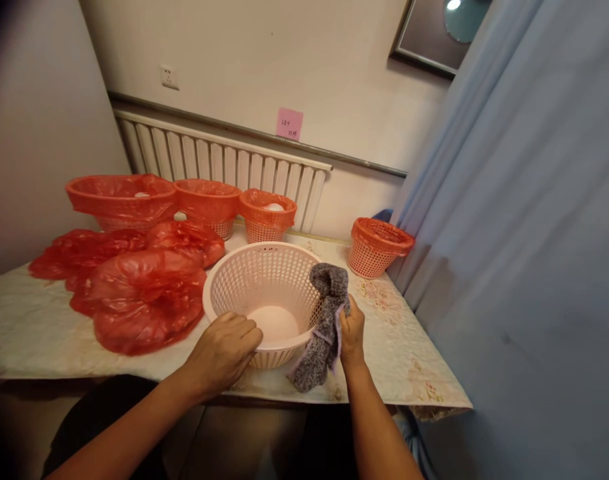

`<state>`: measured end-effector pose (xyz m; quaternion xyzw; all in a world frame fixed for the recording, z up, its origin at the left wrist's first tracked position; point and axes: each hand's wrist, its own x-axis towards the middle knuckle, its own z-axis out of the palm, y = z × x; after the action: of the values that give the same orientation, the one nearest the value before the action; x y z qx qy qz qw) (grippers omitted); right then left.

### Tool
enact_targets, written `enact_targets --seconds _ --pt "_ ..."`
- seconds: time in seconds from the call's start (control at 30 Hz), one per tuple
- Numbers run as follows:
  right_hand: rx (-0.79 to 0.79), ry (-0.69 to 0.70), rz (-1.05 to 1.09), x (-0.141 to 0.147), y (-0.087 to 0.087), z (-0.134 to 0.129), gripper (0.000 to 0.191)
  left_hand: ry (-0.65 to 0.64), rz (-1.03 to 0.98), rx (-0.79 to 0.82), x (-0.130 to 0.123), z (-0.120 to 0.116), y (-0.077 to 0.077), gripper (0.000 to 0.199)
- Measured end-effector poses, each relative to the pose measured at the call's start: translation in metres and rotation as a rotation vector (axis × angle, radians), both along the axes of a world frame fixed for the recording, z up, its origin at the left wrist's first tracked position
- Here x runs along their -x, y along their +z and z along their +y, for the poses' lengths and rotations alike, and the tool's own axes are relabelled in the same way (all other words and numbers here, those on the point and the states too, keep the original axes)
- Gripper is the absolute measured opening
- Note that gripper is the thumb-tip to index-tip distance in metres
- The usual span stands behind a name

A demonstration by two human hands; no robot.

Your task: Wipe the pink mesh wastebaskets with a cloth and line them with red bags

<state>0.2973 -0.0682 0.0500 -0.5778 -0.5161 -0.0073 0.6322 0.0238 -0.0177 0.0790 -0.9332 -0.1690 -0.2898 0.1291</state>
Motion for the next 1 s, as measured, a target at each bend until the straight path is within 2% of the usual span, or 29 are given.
enact_targets --seconds 0.17,0.27,0.37,0.47,0.53,0.63,0.7,0.87,1.0 --pt "-0.042 -0.057 0.177 0.005 -0.008 0.003 0.042 0.024 0.001 0.0 -0.002 0.0 0.002 0.018" --pt "-0.061 -0.12 0.263 0.016 -0.015 -0.003 0.044 0.025 -0.011 0.01 -0.001 -0.001 0.0 0.019" --pt "-0.111 -0.124 0.408 0.031 -0.023 -0.011 0.043 0.033 -0.035 0.012 0.004 0.001 -0.001 0.022" --pt "-0.088 -0.12 0.547 0.047 -0.03 -0.014 0.041 0.101 -0.087 0.043 0.01 0.007 0.003 0.024" --pt "-0.035 -0.134 0.566 0.055 -0.032 -0.013 0.041 0.198 -0.163 0.106 0.012 0.011 0.009 0.024" --pt "0.009 -0.174 0.476 0.064 -0.029 -0.012 0.043 0.377 -0.328 0.298 0.012 0.012 0.013 0.022" --pt "0.022 -0.231 0.381 0.067 -0.023 -0.012 0.043 0.428 -0.436 0.491 0.009 0.009 0.011 0.021" --pt "0.108 -0.287 0.062 0.073 -0.012 -0.013 0.027 0.322 -0.595 0.916 -0.01 -0.004 -0.016 0.024" --pt "0.156 -0.233 -0.117 0.078 -0.02 -0.011 0.017 0.221 -0.626 1.145 -0.018 -0.004 -0.042 0.026"
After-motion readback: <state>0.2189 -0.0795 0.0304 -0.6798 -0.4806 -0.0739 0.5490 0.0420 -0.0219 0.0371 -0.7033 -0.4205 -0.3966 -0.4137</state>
